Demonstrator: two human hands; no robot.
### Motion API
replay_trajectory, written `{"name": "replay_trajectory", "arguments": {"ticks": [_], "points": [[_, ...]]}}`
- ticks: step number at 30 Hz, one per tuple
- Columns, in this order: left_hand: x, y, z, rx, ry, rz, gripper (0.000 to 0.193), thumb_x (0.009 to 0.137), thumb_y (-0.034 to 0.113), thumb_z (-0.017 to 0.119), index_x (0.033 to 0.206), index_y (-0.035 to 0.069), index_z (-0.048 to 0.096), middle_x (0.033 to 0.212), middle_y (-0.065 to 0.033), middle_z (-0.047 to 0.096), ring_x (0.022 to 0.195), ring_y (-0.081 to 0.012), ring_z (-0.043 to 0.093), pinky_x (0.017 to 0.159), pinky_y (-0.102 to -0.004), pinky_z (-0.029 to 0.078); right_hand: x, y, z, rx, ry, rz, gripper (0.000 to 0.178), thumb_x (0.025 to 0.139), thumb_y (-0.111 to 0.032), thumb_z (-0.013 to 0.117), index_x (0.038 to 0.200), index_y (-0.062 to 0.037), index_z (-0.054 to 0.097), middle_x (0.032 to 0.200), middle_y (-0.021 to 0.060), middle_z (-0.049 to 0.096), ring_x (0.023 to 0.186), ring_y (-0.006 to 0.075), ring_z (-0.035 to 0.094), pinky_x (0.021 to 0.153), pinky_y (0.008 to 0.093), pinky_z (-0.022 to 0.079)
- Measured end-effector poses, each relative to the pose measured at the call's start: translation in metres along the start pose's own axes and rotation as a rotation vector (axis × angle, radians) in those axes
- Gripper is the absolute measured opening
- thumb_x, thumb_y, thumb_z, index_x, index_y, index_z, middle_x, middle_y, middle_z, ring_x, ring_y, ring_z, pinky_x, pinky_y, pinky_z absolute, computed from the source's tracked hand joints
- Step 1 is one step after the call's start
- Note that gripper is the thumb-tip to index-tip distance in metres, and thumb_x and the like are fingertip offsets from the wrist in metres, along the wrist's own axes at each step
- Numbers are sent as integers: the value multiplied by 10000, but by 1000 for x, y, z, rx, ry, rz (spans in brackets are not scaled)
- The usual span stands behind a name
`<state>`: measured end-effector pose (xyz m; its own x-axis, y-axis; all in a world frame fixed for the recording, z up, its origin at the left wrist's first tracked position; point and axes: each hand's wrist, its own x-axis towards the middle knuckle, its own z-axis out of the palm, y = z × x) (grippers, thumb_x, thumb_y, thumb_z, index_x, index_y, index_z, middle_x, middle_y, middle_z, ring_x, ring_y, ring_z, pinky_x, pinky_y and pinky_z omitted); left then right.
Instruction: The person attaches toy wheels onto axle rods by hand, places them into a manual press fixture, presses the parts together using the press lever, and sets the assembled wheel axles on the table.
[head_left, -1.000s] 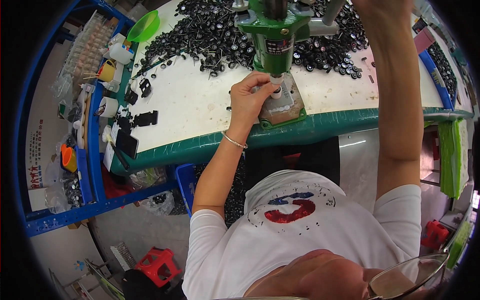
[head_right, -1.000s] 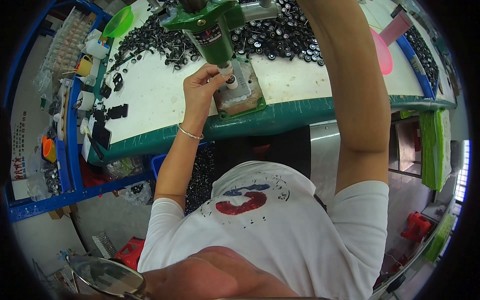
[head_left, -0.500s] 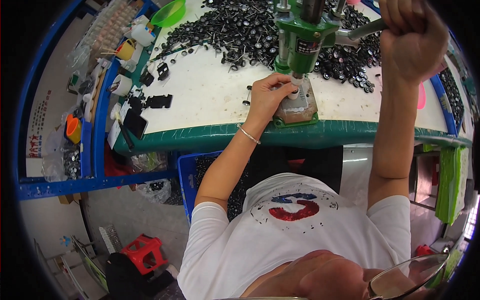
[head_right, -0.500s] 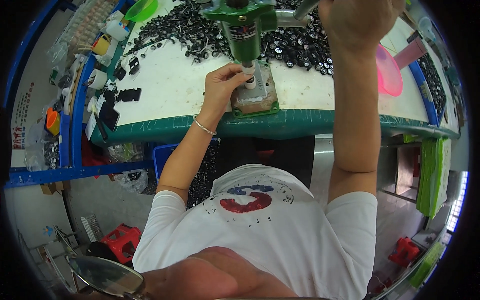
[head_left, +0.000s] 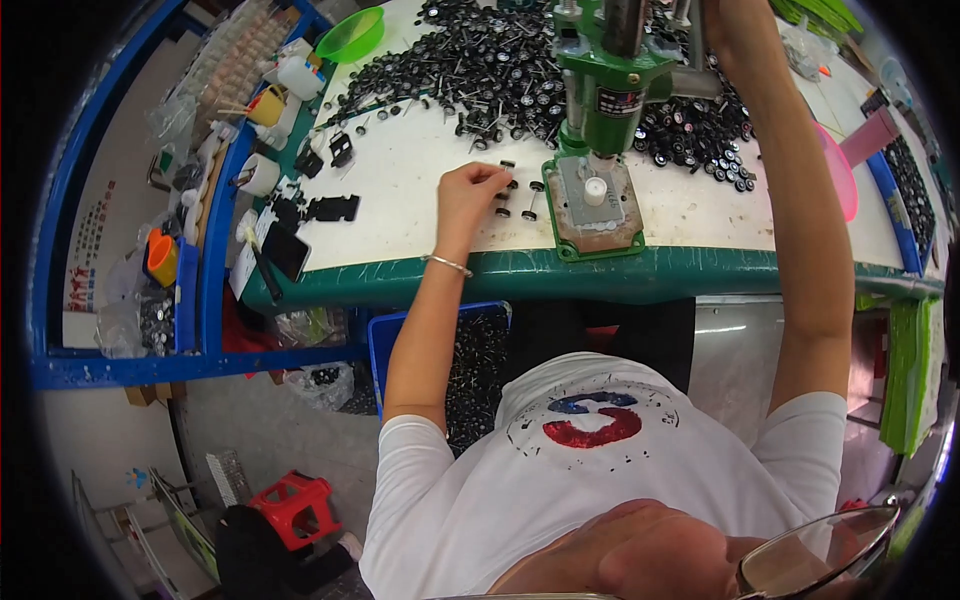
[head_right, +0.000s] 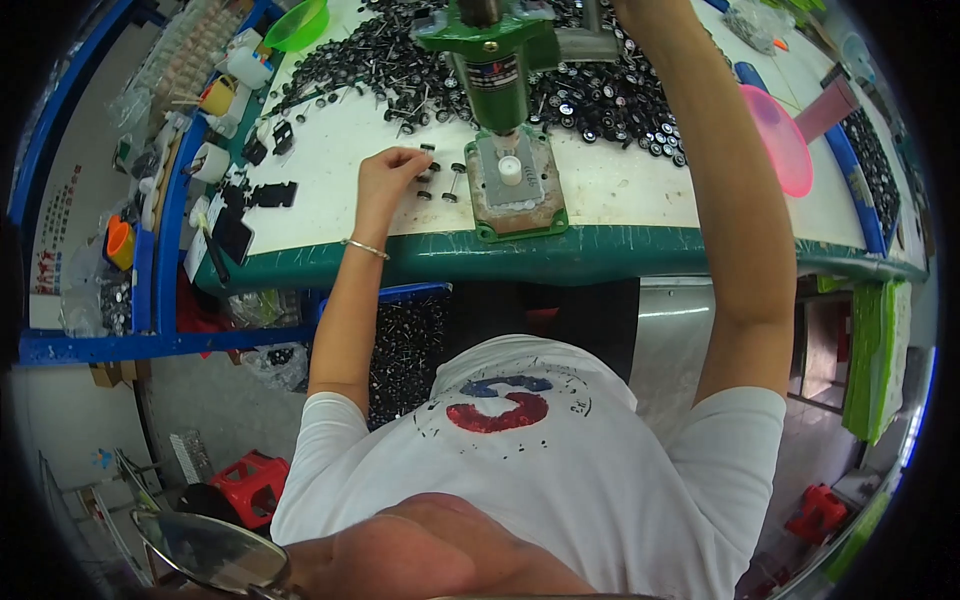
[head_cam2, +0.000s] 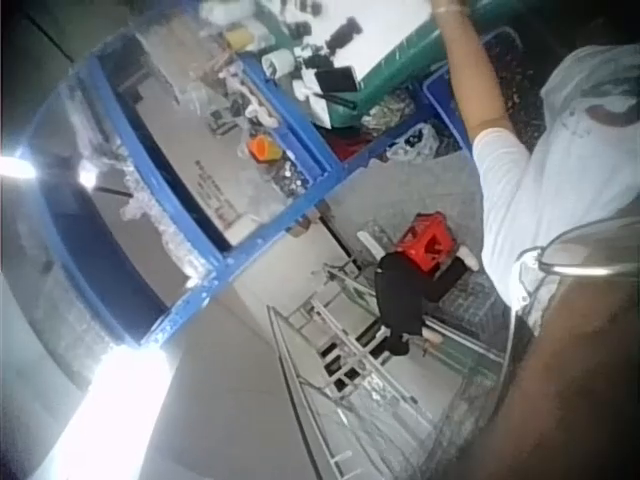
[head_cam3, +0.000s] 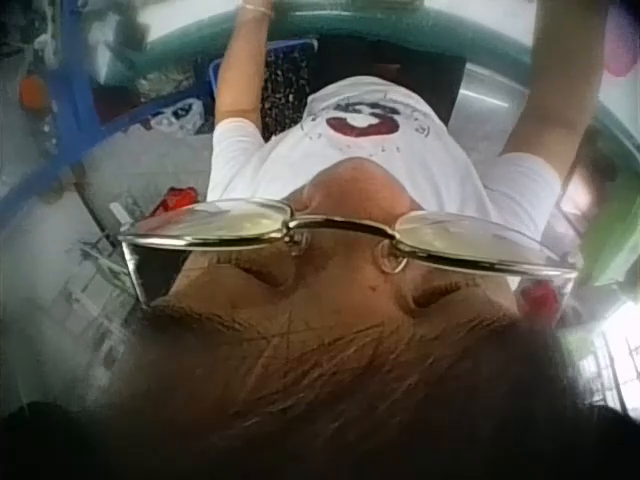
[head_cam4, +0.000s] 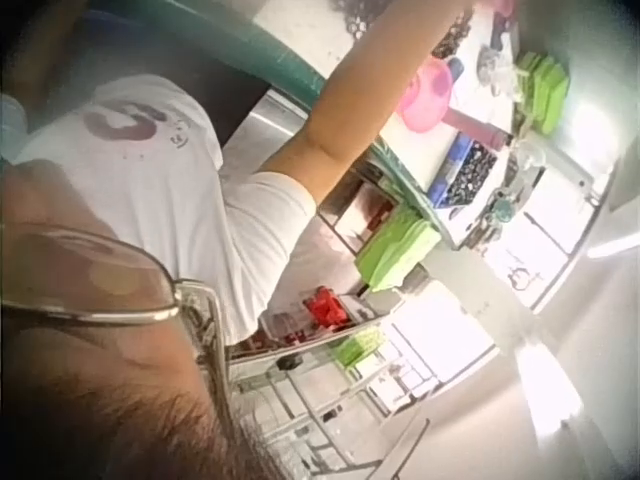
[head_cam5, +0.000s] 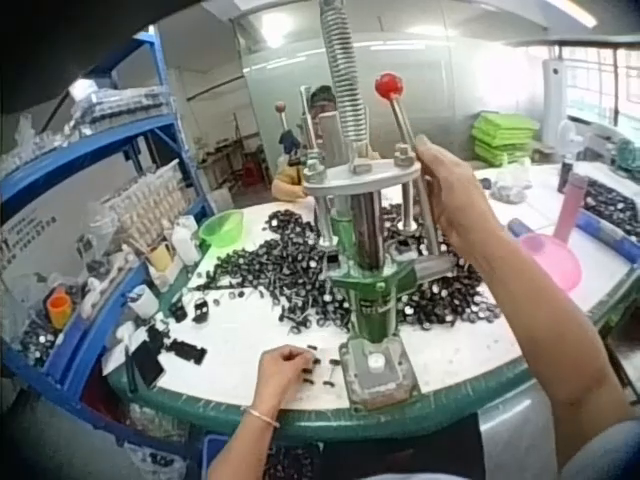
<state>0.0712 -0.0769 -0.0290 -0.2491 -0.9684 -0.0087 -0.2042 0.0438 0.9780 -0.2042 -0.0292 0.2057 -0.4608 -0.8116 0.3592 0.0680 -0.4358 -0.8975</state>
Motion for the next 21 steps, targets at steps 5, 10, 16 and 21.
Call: {"name": "replay_trajectory", "arguments": {"ticks": [5,10,16,21], "points": [[11,4,-18,353,-191,-37,228,790,218,788,828,2,727,707,-24,676,602,-73,582,578,-223,465,-50,87,-104,-484,-86,-32,274,966,-275,584,1110,-50,645,883,-7,637,622,63,541,556,207,466],[43,-3,-19,231,36,74,173,818,193,749,845,24,719,681,2,642,597,-73,555,567,-226,454,-107,147,-175,-1000,-164,-3,248,878,-205,660,1100,-95,657,970,48,629,784,169,600,728,316,493],[63,-16,-7,420,167,332,162,794,122,717,935,42,702,692,-36,644,599,-129,569,585,-280,474,-115,168,-164,-1204,-170,-21,256,871,-245,662,1069,-91,612,999,72,619,878,265,641,764,380,505],[58,-14,-4,464,189,319,194,782,137,724,962,68,696,679,-64,639,603,-179,602,595,-312,485,-111,156,-180,-1145,-199,57,210,856,-103,654,1057,-55,618,966,100,647,849,238,650,754,330,513]]}}
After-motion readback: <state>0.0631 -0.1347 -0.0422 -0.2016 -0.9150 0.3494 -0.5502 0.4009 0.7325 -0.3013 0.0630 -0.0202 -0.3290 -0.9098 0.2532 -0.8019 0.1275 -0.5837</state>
